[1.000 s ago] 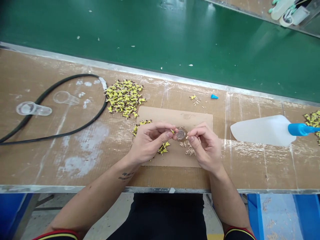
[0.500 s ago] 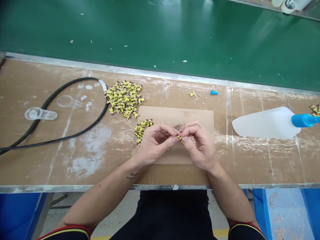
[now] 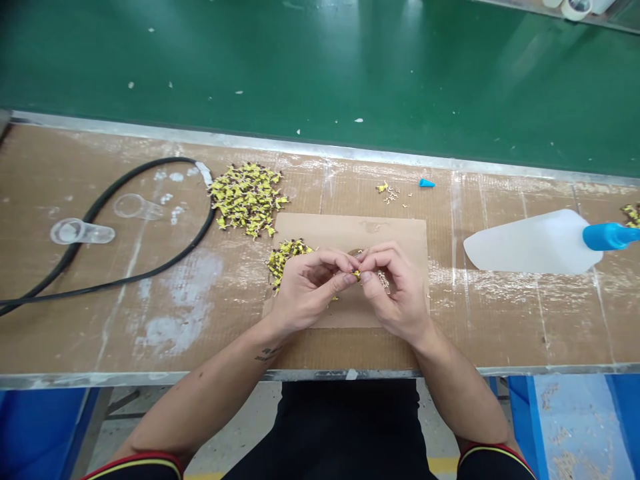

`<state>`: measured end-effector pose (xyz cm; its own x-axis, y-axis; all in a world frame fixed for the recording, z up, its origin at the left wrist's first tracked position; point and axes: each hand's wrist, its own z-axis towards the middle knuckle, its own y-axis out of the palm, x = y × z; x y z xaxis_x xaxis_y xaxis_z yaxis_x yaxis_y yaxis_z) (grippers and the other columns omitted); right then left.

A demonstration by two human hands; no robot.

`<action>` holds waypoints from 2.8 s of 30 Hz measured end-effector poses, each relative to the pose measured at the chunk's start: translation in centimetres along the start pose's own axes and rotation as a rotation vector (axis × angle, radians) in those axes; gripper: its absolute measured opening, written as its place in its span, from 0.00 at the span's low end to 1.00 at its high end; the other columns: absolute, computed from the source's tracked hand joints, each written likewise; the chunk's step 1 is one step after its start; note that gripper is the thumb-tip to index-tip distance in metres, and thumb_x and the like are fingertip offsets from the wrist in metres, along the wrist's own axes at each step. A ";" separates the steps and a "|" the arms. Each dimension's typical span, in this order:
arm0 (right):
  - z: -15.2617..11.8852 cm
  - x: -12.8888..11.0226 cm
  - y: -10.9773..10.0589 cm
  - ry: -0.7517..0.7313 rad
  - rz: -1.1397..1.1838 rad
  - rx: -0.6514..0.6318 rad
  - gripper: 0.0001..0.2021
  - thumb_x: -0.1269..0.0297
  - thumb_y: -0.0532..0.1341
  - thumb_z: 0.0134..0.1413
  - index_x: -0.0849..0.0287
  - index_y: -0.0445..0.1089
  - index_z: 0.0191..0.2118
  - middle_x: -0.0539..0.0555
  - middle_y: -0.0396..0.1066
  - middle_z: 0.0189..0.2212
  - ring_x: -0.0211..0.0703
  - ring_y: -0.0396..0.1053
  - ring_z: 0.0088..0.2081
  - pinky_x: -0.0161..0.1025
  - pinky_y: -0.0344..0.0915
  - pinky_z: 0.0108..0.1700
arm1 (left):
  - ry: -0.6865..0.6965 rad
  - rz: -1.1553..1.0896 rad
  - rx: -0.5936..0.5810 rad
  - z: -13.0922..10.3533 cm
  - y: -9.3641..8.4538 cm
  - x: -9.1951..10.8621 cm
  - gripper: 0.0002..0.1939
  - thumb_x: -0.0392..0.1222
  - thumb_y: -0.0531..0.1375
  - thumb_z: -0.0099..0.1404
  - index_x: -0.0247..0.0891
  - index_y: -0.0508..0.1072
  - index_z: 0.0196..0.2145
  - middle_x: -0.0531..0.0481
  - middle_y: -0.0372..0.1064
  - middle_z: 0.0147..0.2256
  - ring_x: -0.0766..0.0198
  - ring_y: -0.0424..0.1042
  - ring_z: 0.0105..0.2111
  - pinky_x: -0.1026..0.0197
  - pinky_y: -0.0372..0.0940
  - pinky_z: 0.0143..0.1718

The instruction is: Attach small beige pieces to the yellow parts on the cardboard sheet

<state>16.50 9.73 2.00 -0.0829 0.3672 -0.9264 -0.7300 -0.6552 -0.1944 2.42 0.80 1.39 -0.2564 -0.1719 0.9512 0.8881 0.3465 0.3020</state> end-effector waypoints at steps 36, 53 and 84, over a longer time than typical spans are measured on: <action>0.0 -0.7 -1.7 0.037 -0.161 0.266 0.13 0.67 0.63 0.63 0.50 0.76 0.52 0.47 0.64 0.28 0.39 0.65 0.29 0.40 0.62 0.30 | 0.249 0.392 0.293 1.8 -4.3 0.6 0.06 0.44 0.68 0.66 0.39 0.77 0.35 0.49 0.76 0.35 0.64 0.74 0.35 0.60 0.72 0.38; 1.6 0.9 -9.2 -0.074 -0.689 -0.074 0.06 0.59 0.65 0.64 0.49 0.77 0.35 0.50 0.70 0.23 0.40 0.64 0.21 0.43 0.57 0.25 | 0.490 0.978 0.666 2.3 -13.7 4.0 0.07 0.44 0.60 0.70 0.42 0.78 0.41 0.46 0.74 0.40 0.60 0.73 0.40 0.57 0.68 0.41; 2.2 2.5 -7.5 0.182 -0.775 -0.514 0.04 0.67 0.57 0.63 0.55 0.67 0.36 0.53 0.74 0.35 0.46 0.71 0.37 0.41 0.63 0.38 | 0.065 1.222 -0.595 2.4 -7.1 1.1 0.07 0.37 0.60 0.71 0.40 0.78 0.44 0.45 0.71 0.47 0.54 0.69 0.50 0.53 0.59 0.53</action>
<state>20.29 16.96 1.87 0.4384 0.7418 -0.5075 -0.1458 -0.4984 -0.8546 -5.10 0.37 0.46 0.8097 -0.0931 0.5795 0.5661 -0.1368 -0.8129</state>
